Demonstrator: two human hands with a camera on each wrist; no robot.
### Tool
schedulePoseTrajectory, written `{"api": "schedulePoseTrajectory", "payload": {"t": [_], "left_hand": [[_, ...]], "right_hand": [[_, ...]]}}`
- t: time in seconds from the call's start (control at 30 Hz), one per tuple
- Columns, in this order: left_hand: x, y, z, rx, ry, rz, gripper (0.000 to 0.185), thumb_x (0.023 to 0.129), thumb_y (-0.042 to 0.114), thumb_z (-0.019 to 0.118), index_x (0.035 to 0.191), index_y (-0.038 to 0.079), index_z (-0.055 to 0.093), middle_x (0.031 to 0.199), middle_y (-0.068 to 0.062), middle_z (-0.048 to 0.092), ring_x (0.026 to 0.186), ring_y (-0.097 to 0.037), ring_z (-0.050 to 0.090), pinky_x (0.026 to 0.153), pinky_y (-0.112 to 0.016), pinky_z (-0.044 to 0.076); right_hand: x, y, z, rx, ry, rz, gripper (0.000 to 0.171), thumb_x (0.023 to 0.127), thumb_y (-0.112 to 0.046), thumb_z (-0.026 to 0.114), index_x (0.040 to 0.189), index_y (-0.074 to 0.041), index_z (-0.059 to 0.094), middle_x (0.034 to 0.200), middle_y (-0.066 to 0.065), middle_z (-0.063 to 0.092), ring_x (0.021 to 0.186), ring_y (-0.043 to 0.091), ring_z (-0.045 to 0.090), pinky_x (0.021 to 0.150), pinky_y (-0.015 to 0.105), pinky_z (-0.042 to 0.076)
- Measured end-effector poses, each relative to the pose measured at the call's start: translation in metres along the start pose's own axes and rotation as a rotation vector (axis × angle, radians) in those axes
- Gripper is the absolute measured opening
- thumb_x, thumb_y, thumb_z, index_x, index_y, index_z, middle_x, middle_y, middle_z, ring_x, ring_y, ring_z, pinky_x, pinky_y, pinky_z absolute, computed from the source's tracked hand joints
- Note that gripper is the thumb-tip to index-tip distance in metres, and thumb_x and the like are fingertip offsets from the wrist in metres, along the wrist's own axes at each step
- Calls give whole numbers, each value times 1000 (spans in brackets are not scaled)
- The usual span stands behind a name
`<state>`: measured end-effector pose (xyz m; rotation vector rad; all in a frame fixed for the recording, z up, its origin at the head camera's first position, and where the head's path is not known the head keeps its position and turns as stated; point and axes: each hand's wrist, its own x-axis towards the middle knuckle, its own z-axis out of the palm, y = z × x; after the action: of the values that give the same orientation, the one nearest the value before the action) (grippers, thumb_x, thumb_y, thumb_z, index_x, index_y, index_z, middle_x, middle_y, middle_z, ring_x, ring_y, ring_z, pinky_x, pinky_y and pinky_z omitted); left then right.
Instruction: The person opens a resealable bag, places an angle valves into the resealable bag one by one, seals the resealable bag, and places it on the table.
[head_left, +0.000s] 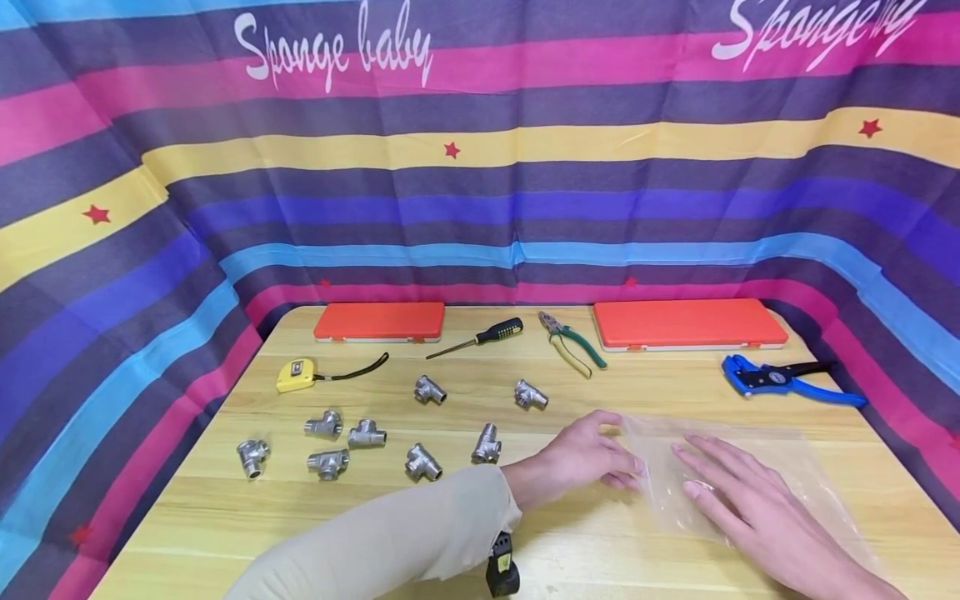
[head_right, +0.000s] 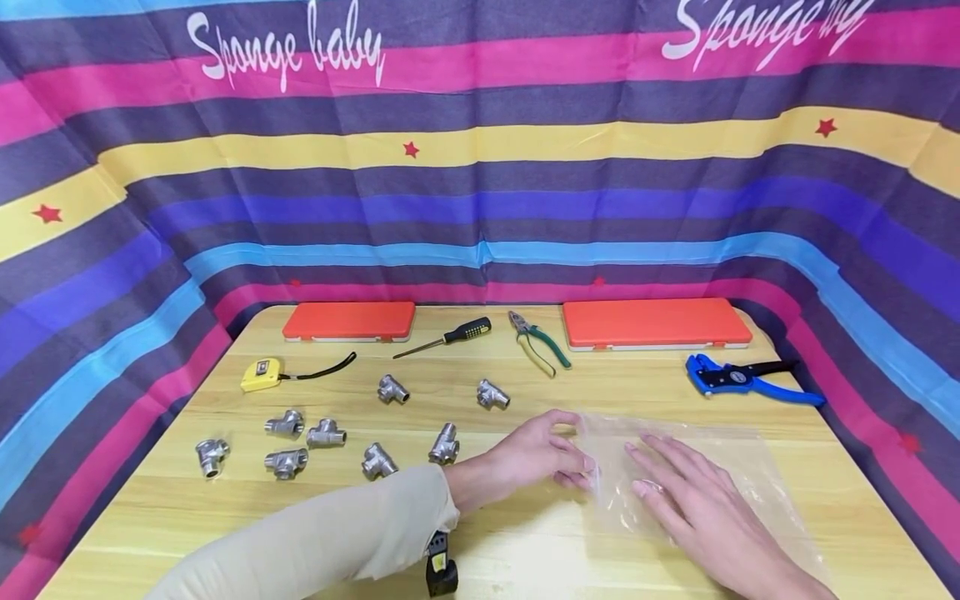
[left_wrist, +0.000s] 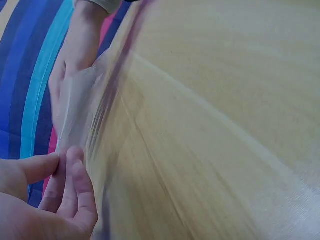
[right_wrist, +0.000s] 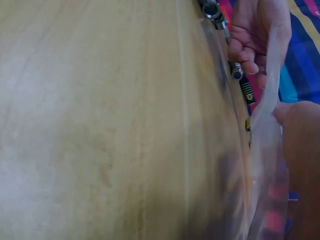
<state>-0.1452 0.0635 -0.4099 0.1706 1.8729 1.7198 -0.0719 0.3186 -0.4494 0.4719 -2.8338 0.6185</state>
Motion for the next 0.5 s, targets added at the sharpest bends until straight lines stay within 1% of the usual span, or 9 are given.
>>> {"api": "schedulePoseTrajectory", "payload": {"t": [0.07,0.1,0.13,0.2,0.27,0.33,0.4,0.43,0.5], "left_hand": [[0,-2,-1,-36,16,-2,83,92,-1,83,163,5,41,92,-9,80,77,-23,79,79,-34,66],[0,-2,-1,-56,20,-3,86,92,-2,83,165,2,39,93,-10,80,76,-21,78,79,-33,66],[0,-3,-1,-72,19,-4,84,92,-2,83,164,0,40,93,-10,81,75,-19,77,79,-32,66],[1,-5,-2,-85,14,0,67,94,-1,81,154,-5,53,94,-11,81,75,-14,75,78,-30,66],[1,-8,-1,-89,-8,8,41,96,0,79,135,-4,68,94,-9,80,76,-13,73,78,-29,66],[1,-10,0,-71,-46,17,16,99,1,76,115,1,76,93,-7,78,76,-13,71,77,-28,66],[0,-13,2,-37,-85,31,5,101,4,75,106,5,75,91,-5,74,76,-13,70,76,-28,66],[0,-14,3,-12,-105,42,2,102,6,74,105,6,75,90,-4,73,75,-13,70,76,-29,66],[0,-15,4,40,-143,63,3,104,10,73,104,7,73,89,-1,71,75,-12,71,75,-29,66]], "right_hand": [[2,-4,-3,1,38,-15,44,107,-31,72,150,-24,66,157,7,59,143,36,51,135,31,11],[3,-7,-4,6,60,-24,42,106,-30,73,147,-25,67,154,5,61,142,32,52,131,17,7],[4,-10,-6,17,85,-31,41,105,-28,75,145,-26,68,150,2,64,139,27,53,127,12,10],[7,-16,-8,41,120,-43,38,103,-24,77,140,-31,70,141,-6,68,133,14,56,117,0,11],[10,-21,-9,90,126,-35,34,103,-20,77,135,-32,71,129,-12,72,118,3,60,108,3,33],[14,-25,-8,166,104,-11,30,105,-17,74,131,-32,73,118,-16,75,105,-5,64,91,9,49],[19,-28,-7,267,61,8,25,108,-14,70,128,-27,74,111,-17,77,96,-5,68,77,16,56],[21,-28,-6,327,34,14,23,109,-12,67,128,-24,74,108,-15,78,92,-3,69,74,21,58],[26,-29,-4,437,-27,38,21,112,-11,61,129,-17,72,106,-13,78,89,2,72,74,24,60]]}}
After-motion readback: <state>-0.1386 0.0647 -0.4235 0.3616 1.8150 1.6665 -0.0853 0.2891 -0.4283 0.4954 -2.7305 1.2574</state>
